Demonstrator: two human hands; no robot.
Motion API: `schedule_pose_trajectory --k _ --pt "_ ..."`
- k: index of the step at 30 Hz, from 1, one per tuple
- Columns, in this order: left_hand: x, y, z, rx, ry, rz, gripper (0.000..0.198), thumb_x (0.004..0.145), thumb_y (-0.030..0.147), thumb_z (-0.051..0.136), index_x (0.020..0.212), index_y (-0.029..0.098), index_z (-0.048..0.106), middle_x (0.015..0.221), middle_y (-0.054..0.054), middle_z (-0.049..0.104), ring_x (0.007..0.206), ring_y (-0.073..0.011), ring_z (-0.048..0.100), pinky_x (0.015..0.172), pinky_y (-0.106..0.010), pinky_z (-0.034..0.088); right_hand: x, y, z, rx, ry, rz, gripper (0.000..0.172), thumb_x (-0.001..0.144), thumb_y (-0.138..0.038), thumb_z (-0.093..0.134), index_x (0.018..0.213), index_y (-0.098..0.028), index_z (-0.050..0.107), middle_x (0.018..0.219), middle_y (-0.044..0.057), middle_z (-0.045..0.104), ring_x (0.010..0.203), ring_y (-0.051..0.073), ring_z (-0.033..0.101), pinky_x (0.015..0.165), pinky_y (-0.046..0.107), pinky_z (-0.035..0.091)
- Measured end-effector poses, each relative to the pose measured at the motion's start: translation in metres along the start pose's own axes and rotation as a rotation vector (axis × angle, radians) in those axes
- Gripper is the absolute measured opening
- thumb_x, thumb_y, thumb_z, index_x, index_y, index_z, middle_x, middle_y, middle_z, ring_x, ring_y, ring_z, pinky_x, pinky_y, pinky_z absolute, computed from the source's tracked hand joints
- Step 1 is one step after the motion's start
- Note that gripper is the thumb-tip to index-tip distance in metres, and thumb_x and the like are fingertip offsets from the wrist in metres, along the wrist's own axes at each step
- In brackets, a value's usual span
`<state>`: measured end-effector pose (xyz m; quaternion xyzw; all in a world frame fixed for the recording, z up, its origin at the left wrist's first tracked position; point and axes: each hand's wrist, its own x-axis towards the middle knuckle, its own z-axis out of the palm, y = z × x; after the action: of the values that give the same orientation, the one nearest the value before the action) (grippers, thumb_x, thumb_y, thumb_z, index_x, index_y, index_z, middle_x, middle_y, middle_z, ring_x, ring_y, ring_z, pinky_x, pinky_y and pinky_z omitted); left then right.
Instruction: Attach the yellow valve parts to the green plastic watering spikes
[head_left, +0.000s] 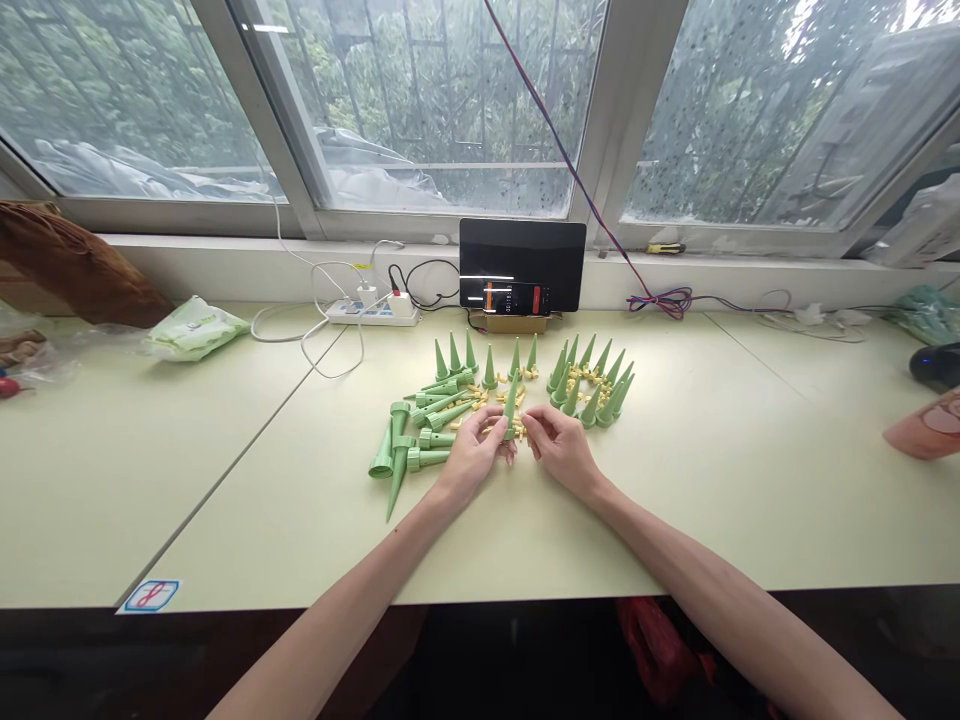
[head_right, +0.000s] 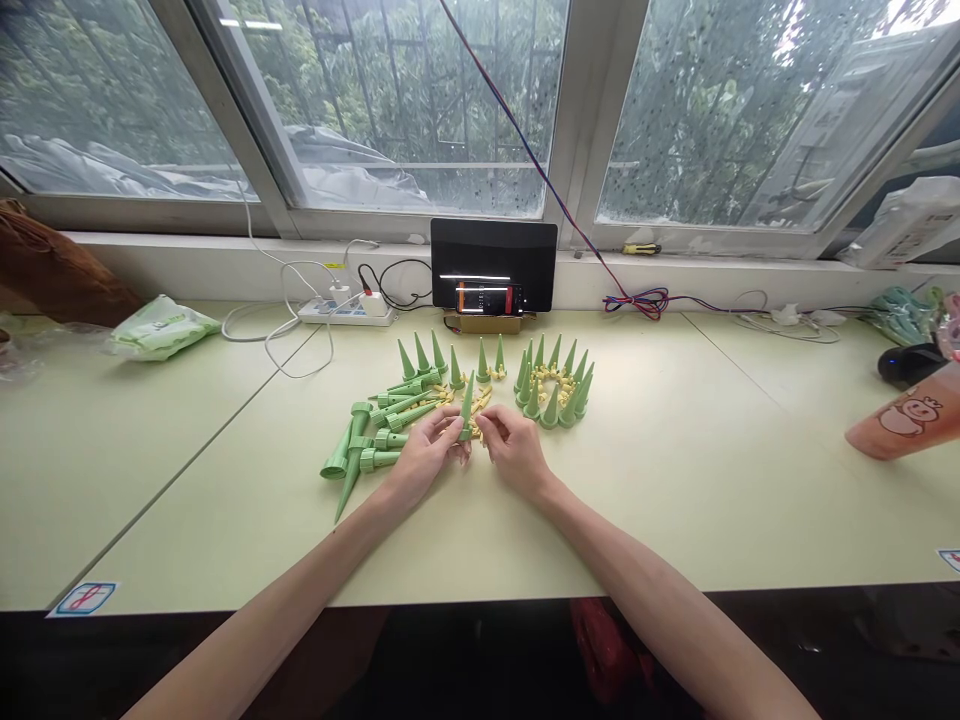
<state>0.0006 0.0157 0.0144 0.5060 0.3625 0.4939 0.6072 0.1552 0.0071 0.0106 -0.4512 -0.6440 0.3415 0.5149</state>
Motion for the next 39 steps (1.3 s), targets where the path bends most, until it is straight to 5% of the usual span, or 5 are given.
schedule_pose_trajectory --k 11,24,39 --pt "-0.001 0.0014 -0.0002 0.095 -0.021 0.046 0.036 0.083 0.046 0.069 0.1 0.016 0.059 0.105 -0.007 0.063 0.059 -0.0105 0.061 0.052 -0.028 0.055 -0.0012 0.005 -0.0001 0.044 -0.033 0.024 0.029 0.097 -0.045 0.053 0.084 -0.02 0.06 0.053 -0.005 0.054 0.038 0.012 0.047 0.044 0.026 0.04" --pt "0.0 0.0019 0.0005 0.128 0.132 0.05 0.038 0.081 0.047 0.07 0.098 0.016 0.057 0.096 -0.004 0.058 0.057 -0.0086 0.058 0.05 -0.025 0.051 -0.0012 -0.0014 -0.0012 0.01 -0.037 0.02 0.028 0.093 -0.047 0.057 0.091 -0.019 0.062 0.065 0.0 0.061 0.046 0.014 0.054 0.047 0.027 0.044" --pt "-0.0039 0.0076 0.0012 0.174 0.084 0.042 0.035 0.081 0.045 0.07 0.098 0.017 0.057 0.086 -0.002 0.06 0.051 -0.0081 0.056 0.047 -0.023 0.049 -0.0001 0.0013 -0.0007 -0.011 -0.045 0.002 0.029 0.093 -0.046 0.057 0.084 -0.019 0.06 0.066 0.001 0.06 0.05 0.013 0.055 0.047 0.026 0.044"
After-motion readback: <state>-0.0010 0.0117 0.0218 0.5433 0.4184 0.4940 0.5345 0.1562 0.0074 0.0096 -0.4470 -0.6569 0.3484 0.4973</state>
